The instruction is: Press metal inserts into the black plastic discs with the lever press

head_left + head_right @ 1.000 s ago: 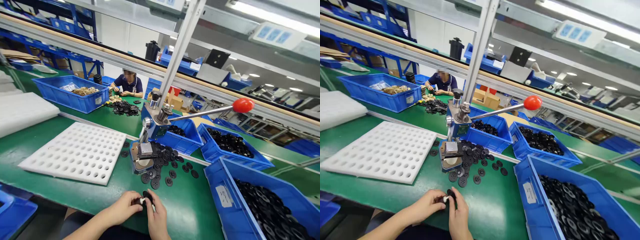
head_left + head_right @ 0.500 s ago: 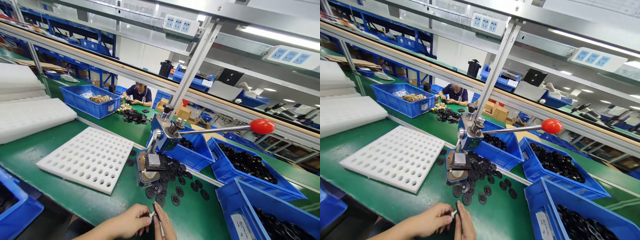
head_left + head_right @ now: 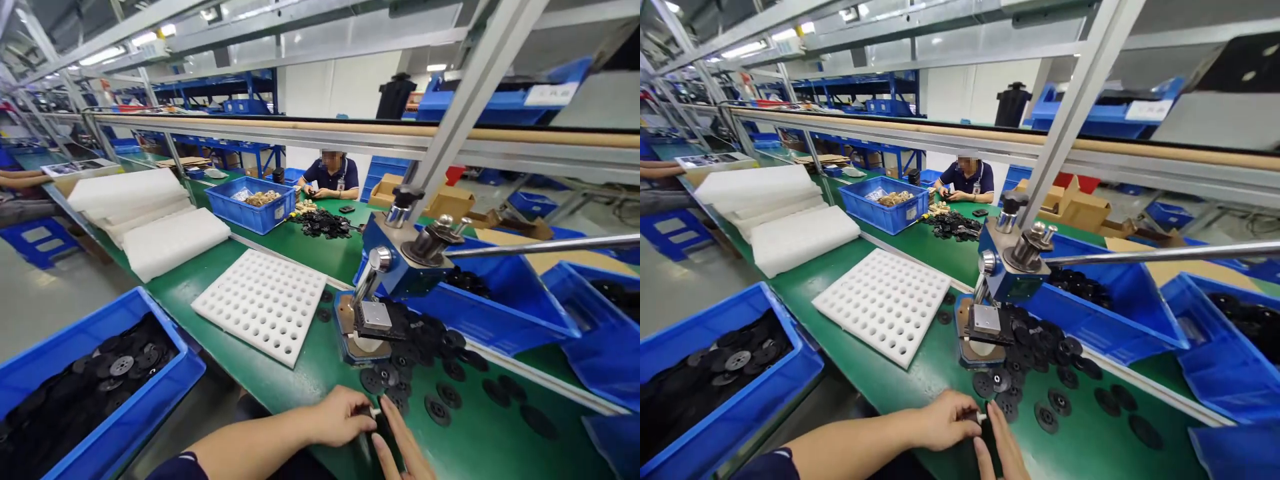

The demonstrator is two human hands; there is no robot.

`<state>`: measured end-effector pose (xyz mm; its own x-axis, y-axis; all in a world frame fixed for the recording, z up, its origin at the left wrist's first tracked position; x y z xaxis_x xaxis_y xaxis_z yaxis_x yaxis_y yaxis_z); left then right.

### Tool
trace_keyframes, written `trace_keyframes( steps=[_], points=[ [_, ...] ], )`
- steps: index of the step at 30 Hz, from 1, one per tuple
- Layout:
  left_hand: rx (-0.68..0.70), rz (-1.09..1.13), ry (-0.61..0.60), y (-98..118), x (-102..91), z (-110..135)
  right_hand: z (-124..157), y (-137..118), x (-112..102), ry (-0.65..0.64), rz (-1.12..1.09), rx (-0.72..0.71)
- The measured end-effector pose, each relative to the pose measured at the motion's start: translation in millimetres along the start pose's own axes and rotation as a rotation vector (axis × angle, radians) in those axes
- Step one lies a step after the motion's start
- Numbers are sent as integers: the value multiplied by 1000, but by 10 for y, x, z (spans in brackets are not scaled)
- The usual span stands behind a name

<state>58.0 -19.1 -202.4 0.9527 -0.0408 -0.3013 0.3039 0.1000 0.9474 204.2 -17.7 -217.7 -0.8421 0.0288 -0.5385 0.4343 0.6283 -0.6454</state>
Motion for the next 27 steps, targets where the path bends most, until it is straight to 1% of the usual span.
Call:
trace_keyframes(
  steps=[2,5,7,10,13,15,18,22,27],
  points=[
    [40,-63,-51,-44,24,28,18,-96,17,-45,-23,19],
    [95,-141,-80,-50,4,83,-22,-214,23,-99,-114,160],
    [129,-158,-67,-26,-19,110,-72,-268,26,-130,-222,229],
    [188,-163,-28,43,-49,144,-128,-285,4,-144,-382,299],
    [245,-199,4,113,-64,168,-147,-280,-19,-165,-467,338],
    [267,-230,26,124,-66,170,-149,-278,-25,-177,-485,346],
    [271,-247,62,67,-60,151,-137,-275,-4,-203,-468,332],
    [276,-213,67,-58,-30,120,-122,-302,27,-238,-330,239],
    [205,-107,88,-190,-70,96,-182,-395,45,-317,-241,185]
  ],
)
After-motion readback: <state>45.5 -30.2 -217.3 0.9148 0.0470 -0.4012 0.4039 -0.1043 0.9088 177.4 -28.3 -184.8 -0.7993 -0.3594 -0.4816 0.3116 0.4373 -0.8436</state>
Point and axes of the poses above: each hand's wrist, its own z-axis away from the middle knuckle, its own x-axis out of the palm, y = z × x, the point moved 8 cm from there along -z, towards the middle knuckle, and after that the axes turned 8 degrees about y, right-handed, at the moved point
